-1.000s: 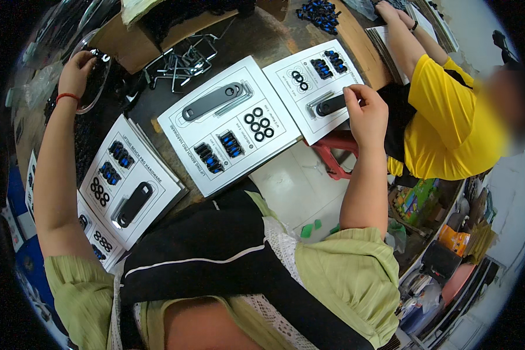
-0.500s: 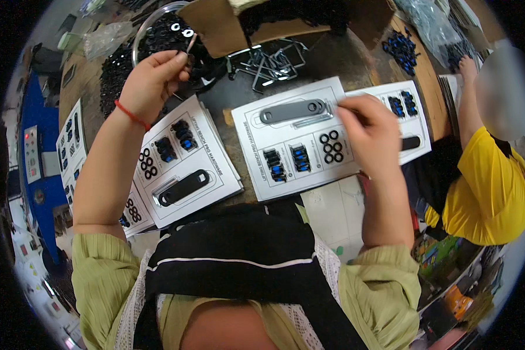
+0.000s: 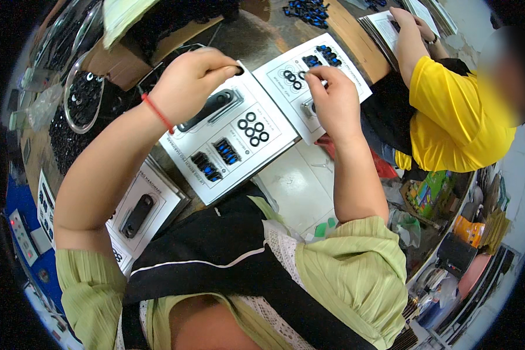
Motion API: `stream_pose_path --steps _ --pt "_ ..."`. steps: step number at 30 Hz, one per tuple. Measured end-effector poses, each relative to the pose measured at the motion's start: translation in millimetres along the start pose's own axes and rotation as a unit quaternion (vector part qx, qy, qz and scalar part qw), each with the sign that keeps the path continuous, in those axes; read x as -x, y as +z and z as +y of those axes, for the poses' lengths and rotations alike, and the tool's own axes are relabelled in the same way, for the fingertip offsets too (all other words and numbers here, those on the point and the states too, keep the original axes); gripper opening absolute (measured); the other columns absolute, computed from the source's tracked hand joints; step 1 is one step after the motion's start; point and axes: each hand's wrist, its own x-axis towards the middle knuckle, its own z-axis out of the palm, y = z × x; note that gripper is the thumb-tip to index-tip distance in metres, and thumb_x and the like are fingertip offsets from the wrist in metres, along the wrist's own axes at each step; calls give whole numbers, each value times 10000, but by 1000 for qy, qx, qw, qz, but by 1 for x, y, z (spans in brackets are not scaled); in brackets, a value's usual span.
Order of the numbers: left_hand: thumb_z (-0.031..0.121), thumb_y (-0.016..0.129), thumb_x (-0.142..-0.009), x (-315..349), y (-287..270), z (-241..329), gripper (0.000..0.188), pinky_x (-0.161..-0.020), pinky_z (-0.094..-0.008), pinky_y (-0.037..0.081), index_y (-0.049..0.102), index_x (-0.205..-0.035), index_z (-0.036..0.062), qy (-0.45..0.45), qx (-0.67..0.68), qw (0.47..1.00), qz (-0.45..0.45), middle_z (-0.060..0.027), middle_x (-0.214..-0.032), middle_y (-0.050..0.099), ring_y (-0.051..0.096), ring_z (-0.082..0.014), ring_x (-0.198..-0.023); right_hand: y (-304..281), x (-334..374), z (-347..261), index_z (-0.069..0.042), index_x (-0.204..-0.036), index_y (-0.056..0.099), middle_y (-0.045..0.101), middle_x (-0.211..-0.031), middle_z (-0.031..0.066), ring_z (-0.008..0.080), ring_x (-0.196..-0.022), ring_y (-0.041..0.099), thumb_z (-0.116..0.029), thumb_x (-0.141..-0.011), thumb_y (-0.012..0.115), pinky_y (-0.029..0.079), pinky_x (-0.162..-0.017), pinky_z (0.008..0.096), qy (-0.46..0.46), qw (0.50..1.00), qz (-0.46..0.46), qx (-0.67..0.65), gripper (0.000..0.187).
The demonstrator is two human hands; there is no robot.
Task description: The person assembles door lock components by placing black handles, blue cylinders, and black rings onto white cardboard backing cards. They repeatedly pick parts from a metal bowl and arrange them on the cards, then stack the completed cards on the table.
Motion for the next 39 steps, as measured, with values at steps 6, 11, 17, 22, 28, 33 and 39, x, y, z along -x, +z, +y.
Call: stream_pose_path --steps 6,11,17,22,28,33,39 --pt "253 695 -819 -81 65 0 208 -722 -371 531 745 -928 83 -95 -182 961 -185 -125 -867 710 675 -279 -753 15 7 16 -83 -882 713 686 -932 132 330 -868 650 -221 -847 581 516 -790 424 42 971 -101 212 194" --pt "217 679 -827 -97 92 -4 165 -776 -371 536 737 -951 125 -111 -236 942 -212 -94 -912 706 673 -255 -842 29 1 22 -81 -823 660 653 -879 97 305 -824 645 -212 -831 610 519 -720 425 -16 967 -79 243 140" --pt "182 656 -833 -93 96 -17 186 -842 -373 516 721 -1007 187 -11 -253 949 -188 -66 -1064 628 622 -248 -990 29 -10 33 -108 -898 704 675 -912 90 296 -840 657 -203 -803 638 527 -721 413 -30 981 -58 182 150" --pt "182 645 -846 -99 96 -23 161 -840 -373 518 729 -984 179 -29 -251 950 -182 -53 -1024 639 627 -245 -966 33 -19 32 -101 -867 715 684 -866 97 295 -798 664 -219 -797 647 531 -689 414 -9 976 -61 210 153" --pt "184 651 -854 -105 99 -26 147 -840 -366 519 732 -976 170 -5 -259 949 -180 -41 -1017 640 630 -229 -975 35 -25 29 -79 -816 715 683 -813 111 298 -747 669 -239 -802 656 533 -650 410 34 974 -60 217 172" --pt "174 660 -847 -109 100 -24 160 -847 -368 517 729 -990 172 18 -260 950 -173 -41 -1019 635 628 -228 -982 35 -27 30 -75 -808 714 686 -816 107 292 -750 672 -239 -801 664 534 -652 409 38 975 -41 213 171" --pt "172 668 -835 -94 89 -30 226 -822 -380 516 686 -1061 169 73 -223 968 -86 -58 -1011 631 627 -248 -972 36 -28 23 -84 -901 707 687 -837 126 321 -786 666 -257 -810 666 524 -694 421 45 976 -35 211 200"
